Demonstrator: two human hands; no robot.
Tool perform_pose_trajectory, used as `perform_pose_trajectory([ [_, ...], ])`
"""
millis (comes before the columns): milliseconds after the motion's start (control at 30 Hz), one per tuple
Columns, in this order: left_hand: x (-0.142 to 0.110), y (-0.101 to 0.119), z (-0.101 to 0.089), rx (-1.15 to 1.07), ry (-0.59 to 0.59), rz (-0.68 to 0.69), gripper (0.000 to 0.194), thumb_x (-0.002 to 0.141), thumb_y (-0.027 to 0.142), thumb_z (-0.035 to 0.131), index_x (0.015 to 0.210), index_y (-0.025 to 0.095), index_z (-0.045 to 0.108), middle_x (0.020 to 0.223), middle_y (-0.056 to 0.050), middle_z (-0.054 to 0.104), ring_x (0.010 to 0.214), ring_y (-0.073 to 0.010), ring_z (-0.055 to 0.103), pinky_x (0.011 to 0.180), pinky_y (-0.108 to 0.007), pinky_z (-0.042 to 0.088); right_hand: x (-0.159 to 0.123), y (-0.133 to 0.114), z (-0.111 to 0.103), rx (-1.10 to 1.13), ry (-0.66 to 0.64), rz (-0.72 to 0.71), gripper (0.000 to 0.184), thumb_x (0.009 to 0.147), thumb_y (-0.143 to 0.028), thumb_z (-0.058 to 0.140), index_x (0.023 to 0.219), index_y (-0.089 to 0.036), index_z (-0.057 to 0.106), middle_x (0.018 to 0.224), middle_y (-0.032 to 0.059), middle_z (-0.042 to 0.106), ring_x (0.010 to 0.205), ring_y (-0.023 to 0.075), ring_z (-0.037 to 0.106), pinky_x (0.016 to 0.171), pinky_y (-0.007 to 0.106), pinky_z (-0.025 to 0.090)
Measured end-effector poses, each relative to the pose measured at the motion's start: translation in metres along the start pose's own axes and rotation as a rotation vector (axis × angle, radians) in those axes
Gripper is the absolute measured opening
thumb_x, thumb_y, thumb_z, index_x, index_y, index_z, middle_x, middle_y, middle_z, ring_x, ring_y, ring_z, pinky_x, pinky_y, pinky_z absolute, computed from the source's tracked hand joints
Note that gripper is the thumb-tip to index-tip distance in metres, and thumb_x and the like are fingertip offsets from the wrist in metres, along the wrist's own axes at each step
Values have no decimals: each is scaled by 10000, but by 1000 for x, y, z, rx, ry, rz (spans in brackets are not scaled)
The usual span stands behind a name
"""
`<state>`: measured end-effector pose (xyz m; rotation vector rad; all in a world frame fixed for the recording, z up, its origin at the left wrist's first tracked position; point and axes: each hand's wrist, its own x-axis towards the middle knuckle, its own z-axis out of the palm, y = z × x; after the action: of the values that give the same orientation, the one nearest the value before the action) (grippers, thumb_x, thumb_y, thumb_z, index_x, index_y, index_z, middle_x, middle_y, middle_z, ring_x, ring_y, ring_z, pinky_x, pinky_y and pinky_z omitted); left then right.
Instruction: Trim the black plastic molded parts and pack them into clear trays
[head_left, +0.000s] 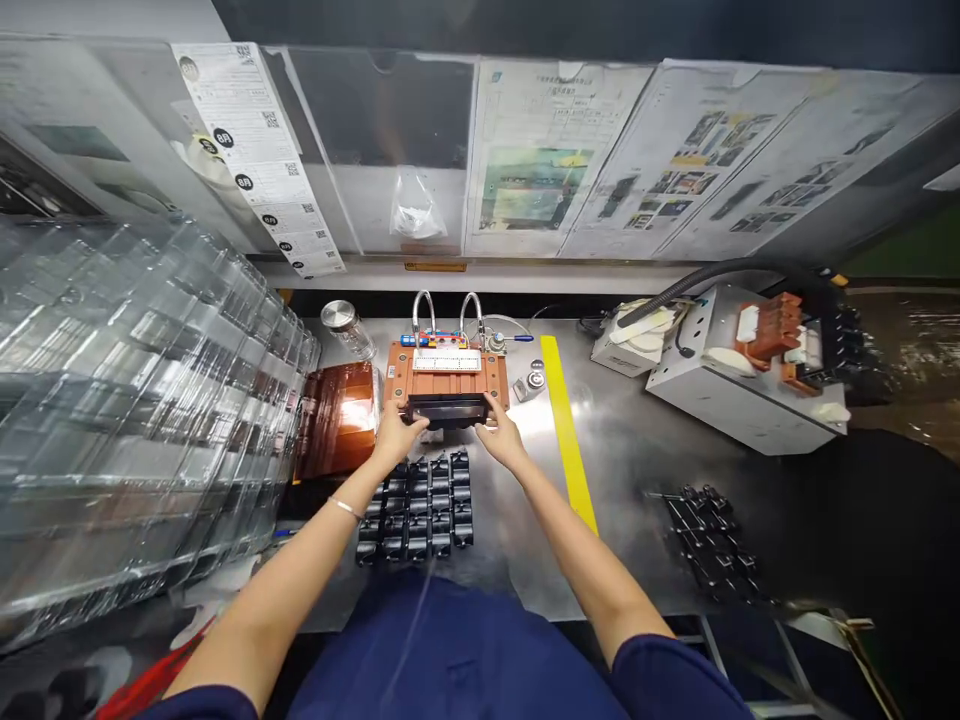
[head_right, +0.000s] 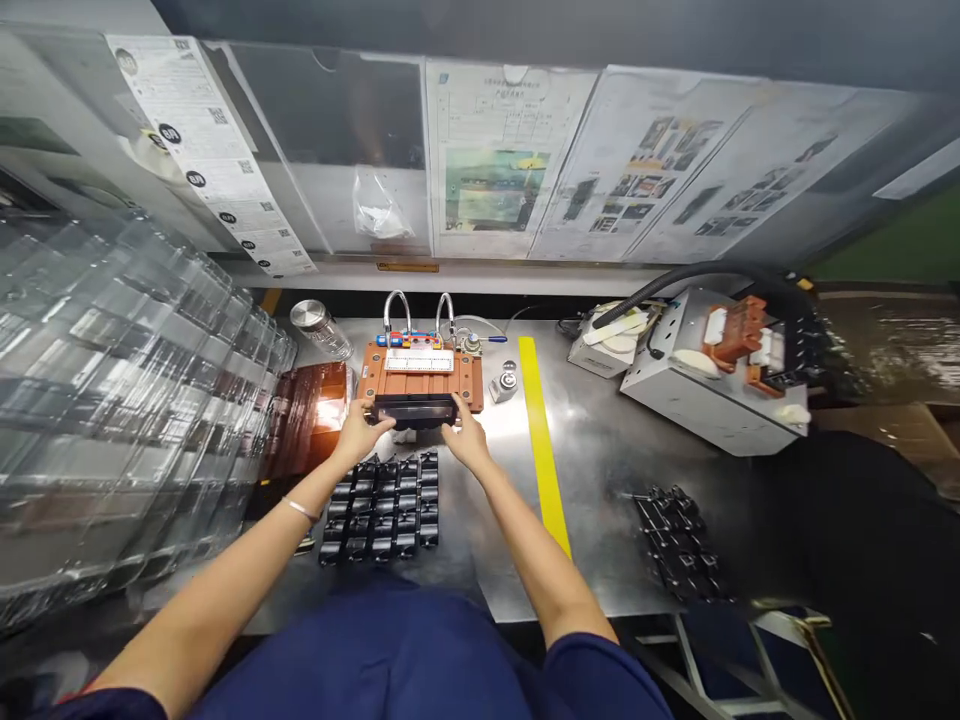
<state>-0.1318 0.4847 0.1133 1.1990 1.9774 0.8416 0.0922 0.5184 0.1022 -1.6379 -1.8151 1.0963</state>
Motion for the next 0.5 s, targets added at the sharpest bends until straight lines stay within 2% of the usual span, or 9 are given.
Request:
perform_pose_trajectory([
  [67,-43,-8,-9,-42,51,209,422,695,206,705,1081,165,540,1031,-115,671,961,-236,653,883,-408,505,-27,4,-7,92,-15,-106,597,758,-178,505,1351,-238,473,1243,83,620,951,169,646,784,306,542],
  [133,-80,-12,-21,-9,106,465,321,739,151,623,1054,185,572,1054,-103,658,1022,-233,630,910,-420,504,-47,0,-14,80,-47,-165,525,761,-158,464,1277,-219,542,1258,83,608,970,166,637,830,309,528],
  [233,-117,-11,-36,58,171,790,423,743,27,483,1112,217,565,1114,-85,657,1128,-221,595,997,-460,468,-70,-23,-11,-122,-138,-97,442,768,-142,448,1185,-178,589,1039,88,702,857,189,661,793,312,518],
  [300,-130,-10,-43,106,188,886,472,745,2,452,1145,233,549,1131,-75,665,1166,-216,582,1041,-492,436,-91,-47,1,-268,-216,-45,367,791,-159,453,1126,-172,604,878,79,725,768,210,668,712,297,503],
  [367,-138,-13,-47,155,199,915,453,770,15,446,1151,241,542,1125,-68,676,1177,-210,580,1057,-508,421,-116,-74,15,-286,-334,-111,292,815,-193,470,1071,-188,609,796,58,724,696,203,664,642,266,477],
  [433,-145,-16,-51,200,235,931,420,794,33,438,1146,243,532,1110,-64,684,1173,-204,585,1046,-506,434,-141,-99,24,-141,-498,-252,255,810,-211,500,1045,-205,599,751,20,718,637,173,653,610,239,465],
  [500,-152,-18,-56,246,309,940,389,808,46,435,1136,240,515,1099,-66,685,1160,-205,594,1013,-499,468,-156,-115,26,118,-683,-342,265,806,-228,520,1061,-206,591,734,-7,714,627,151,655,617,231,484],
])
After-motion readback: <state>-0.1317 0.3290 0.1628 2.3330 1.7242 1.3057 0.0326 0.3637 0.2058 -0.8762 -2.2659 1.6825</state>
